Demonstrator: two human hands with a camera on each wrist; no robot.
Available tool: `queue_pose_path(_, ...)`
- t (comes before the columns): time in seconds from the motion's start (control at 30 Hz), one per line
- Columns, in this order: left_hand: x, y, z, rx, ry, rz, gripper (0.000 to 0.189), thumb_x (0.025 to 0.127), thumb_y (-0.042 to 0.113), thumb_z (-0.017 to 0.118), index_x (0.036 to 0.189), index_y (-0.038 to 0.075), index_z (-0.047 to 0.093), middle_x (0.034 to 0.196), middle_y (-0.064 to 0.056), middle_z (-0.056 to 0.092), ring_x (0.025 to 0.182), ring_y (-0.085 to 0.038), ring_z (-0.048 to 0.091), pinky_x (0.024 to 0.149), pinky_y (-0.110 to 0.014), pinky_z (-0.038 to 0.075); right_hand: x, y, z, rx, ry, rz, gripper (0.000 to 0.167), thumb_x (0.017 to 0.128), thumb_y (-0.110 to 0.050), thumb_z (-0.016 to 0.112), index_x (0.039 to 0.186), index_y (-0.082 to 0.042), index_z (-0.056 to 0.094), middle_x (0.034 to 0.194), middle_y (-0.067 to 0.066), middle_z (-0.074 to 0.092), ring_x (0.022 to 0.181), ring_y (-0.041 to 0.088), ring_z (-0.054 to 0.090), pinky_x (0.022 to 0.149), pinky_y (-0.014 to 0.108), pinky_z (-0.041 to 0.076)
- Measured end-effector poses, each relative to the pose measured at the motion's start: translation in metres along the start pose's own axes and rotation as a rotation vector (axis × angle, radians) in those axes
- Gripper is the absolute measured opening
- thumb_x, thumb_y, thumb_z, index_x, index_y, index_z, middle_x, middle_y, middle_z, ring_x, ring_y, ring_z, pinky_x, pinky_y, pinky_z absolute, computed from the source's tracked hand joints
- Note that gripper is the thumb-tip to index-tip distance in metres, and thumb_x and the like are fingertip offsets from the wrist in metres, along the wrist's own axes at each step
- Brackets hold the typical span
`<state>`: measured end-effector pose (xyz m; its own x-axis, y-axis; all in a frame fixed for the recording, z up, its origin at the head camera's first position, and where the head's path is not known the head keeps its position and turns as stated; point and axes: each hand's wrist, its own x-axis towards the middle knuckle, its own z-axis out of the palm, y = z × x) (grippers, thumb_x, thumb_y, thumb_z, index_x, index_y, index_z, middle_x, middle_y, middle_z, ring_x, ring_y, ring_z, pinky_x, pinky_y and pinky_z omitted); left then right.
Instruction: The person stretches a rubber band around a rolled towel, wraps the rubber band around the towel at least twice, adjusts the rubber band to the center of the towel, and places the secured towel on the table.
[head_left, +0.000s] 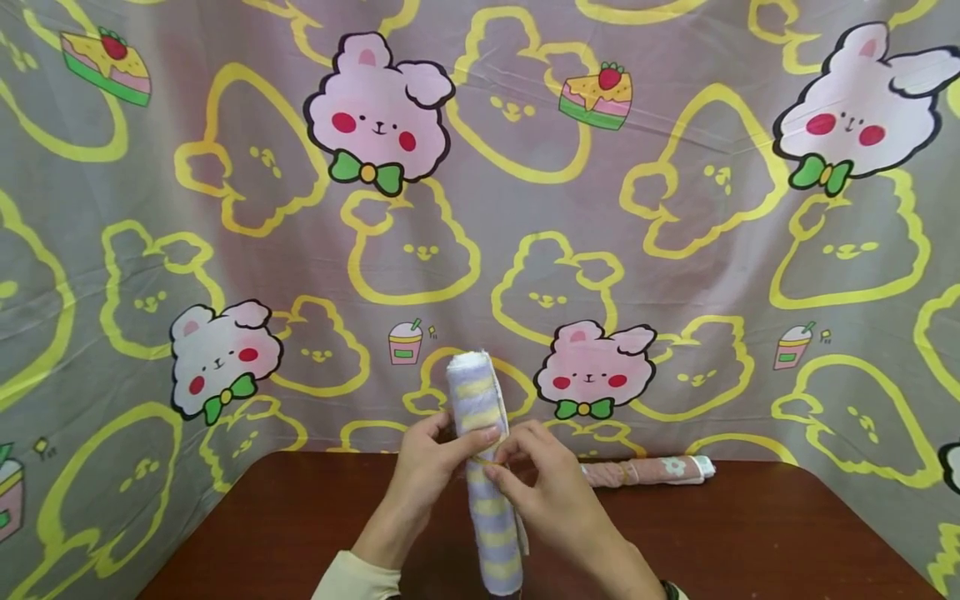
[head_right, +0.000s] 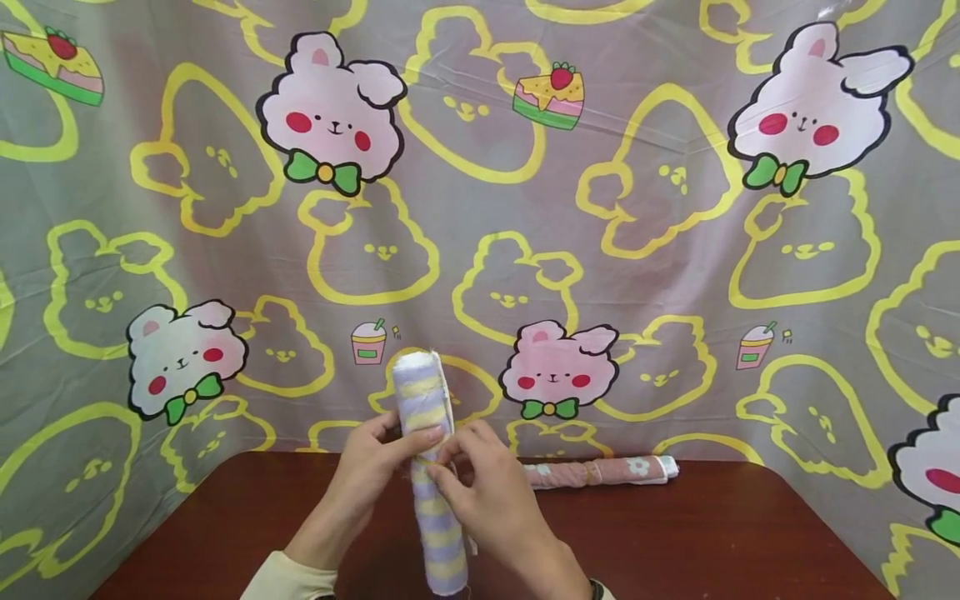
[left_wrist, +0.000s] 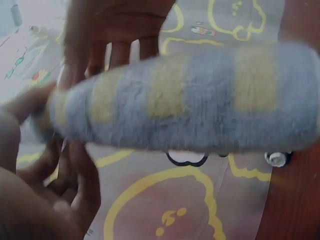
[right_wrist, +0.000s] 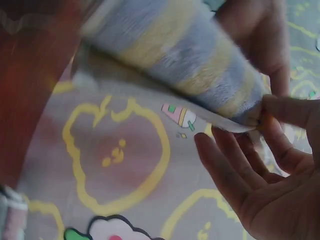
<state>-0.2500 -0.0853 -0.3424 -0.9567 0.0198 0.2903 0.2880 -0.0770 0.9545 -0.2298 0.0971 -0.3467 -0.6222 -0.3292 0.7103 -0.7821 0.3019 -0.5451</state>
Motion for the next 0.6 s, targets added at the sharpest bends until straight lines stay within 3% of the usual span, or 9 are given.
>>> queue_pose_path(0.1, 0.003, -0.002, -0.008, -0.037, -0.137, 0.036, 0.038, 0.093, 0.023, 0.079, 0.119, -0.004, 0.071, 0.099, -0.009, 0.073, 0.084, -0.019, 0.068, 0.069, -0.03, 0.056, 0.001, 0.003, -0.007, 0.116, -0.021, 0.007, 0.011, 0.099, -0.009, 0.075, 0.094, -0.014, 0.067, 0.098, -0.002, 0.06, 0.089, 0.014, 0.061, 0.075, 0.031, 0.057)
queue_pose_path(0.23, 0.005, -0.005, -0.02, -0.202, -0.382, 0.052, 0.029, 0.104, 0.018, 0.061, 0.12, -0.006, 0.063, 0.099, -0.007, 0.071, 0.082, -0.014, 0.067, 0.067, -0.026, 0.054, 0.003, 0.006, -0.014, 0.224, -0.062, -0.002, 0.01, 0.105, -0.008, 0.066, 0.096, -0.012, 0.068, 0.097, 0.001, 0.062, 0.092, 0.016, 0.059, 0.077, 0.03, 0.053)
queue_pose_path(0.3, 0.005, -0.006, -0.022, -0.265, -0.447, 0.037, 0.023, 0.107, 0.016, 0.058, 0.118, -0.003, 0.062, 0.099, -0.006, 0.071, 0.08, -0.012, 0.067, 0.066, -0.024, 0.053, 0.003, 0.006, -0.016, 0.261, -0.084, -0.006, 0.012, 0.107, -0.007, 0.062, 0.096, -0.011, 0.067, 0.096, 0.002, 0.061, 0.092, 0.017, 0.057, 0.077, 0.03, 0.051)
queue_pose_path(0.37, 0.005, -0.007, -0.021, -0.274, -0.433, 0.025, 0.018, 0.106, 0.015, 0.061, 0.115, 0.0, 0.063, 0.098, -0.005, 0.071, 0.079, -0.012, 0.067, 0.065, -0.023, 0.052, 0.003, 0.006, -0.016, 0.284, -0.111, -0.003, 0.013, 0.108, -0.007, 0.059, 0.097, -0.01, 0.066, 0.097, 0.003, 0.061, 0.092, 0.017, 0.057, 0.078, 0.03, 0.051)
queue_pose_path(0.43, 0.005, -0.007, -0.017, -0.234, -0.362, 0.019, 0.018, 0.102, 0.014, 0.069, 0.112, 0.0, 0.066, 0.097, -0.005, 0.071, 0.08, -0.013, 0.068, 0.067, -0.024, 0.053, 0.002, 0.006, -0.015, 0.264, -0.121, 0.006, 0.013, 0.108, -0.009, 0.06, 0.096, -0.01, 0.064, 0.094, 0.001, 0.059, 0.09, 0.015, 0.056, 0.076, 0.029, 0.051)
queue_pose_path(0.53, 0.004, -0.005, -0.01, -0.166, -0.245, 0.02, 0.026, 0.096, 0.014, 0.075, 0.114, -0.002, 0.066, 0.098, -0.007, 0.072, 0.086, -0.017, 0.068, 0.073, -0.027, 0.055, 0.002, 0.005, -0.01, 0.215, -0.113, 0.026, 0.012, 0.103, -0.012, 0.069, 0.095, -0.011, 0.06, 0.094, 0.0, 0.057, 0.088, 0.013, 0.057, 0.073, 0.029, 0.053)
queue_pose_path(0.6, 0.002, -0.002, -0.007, -0.13, -0.186, 0.029, 0.032, 0.093, 0.013, 0.077, 0.117, -0.005, 0.064, 0.101, -0.009, 0.072, 0.09, -0.019, 0.068, 0.076, -0.029, 0.055, 0.001, 0.004, -0.006, 0.166, -0.093, 0.022, 0.023, 0.096, -0.015, 0.079, 0.095, -0.012, 0.057, 0.094, 0.001, 0.056, 0.086, 0.012, 0.059, 0.071, 0.029, 0.055)
